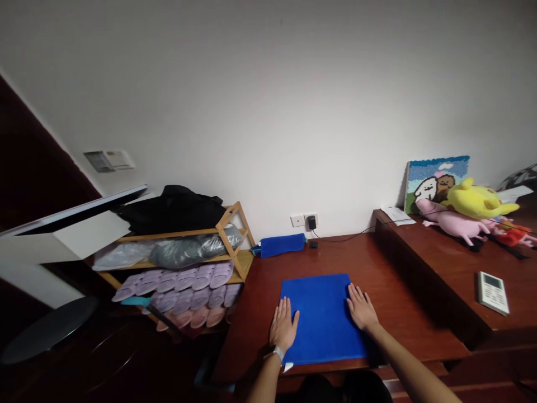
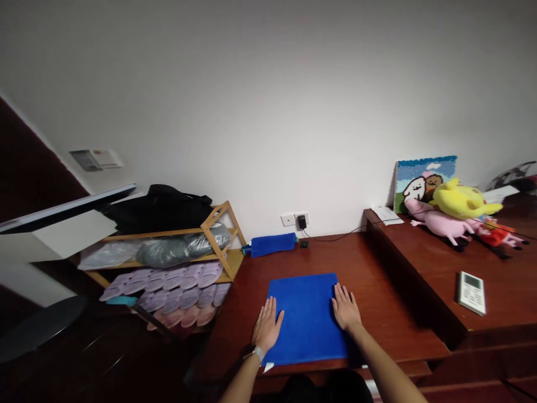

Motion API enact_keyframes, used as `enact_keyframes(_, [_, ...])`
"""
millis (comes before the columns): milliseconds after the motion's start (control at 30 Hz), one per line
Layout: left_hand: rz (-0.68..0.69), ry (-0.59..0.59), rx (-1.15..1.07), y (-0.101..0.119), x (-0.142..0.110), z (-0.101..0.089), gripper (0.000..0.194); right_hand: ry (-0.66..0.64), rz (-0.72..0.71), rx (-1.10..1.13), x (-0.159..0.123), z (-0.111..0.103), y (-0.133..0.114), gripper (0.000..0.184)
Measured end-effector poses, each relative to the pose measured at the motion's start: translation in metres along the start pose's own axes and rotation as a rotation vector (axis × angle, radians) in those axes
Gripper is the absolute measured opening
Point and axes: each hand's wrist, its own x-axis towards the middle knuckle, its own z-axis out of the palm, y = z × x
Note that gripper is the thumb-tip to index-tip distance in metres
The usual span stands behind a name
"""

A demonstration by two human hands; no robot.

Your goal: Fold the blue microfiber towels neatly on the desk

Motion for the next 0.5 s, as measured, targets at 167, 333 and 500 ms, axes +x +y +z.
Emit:
enact_keyframes(167, [0.003,-0.008,0.002,-0.001,-0.001,0.0,0.077,-0.02,0.017,-0.006,0.022,0.005,-0.004,0.068])
enact_keyframes(333, [0.007,-0.004,0.021,-0.003,-0.001,0.002,0.074,0.014,0.016,0.014,0.023,0.015,-0.002,0.069])
enact_keyframes(500, [0.004,0.004,0.064,0.006,0.007,-0.004,0.078,0.019,0.006,0.038,0.022,0.015,-0.001,0.069])
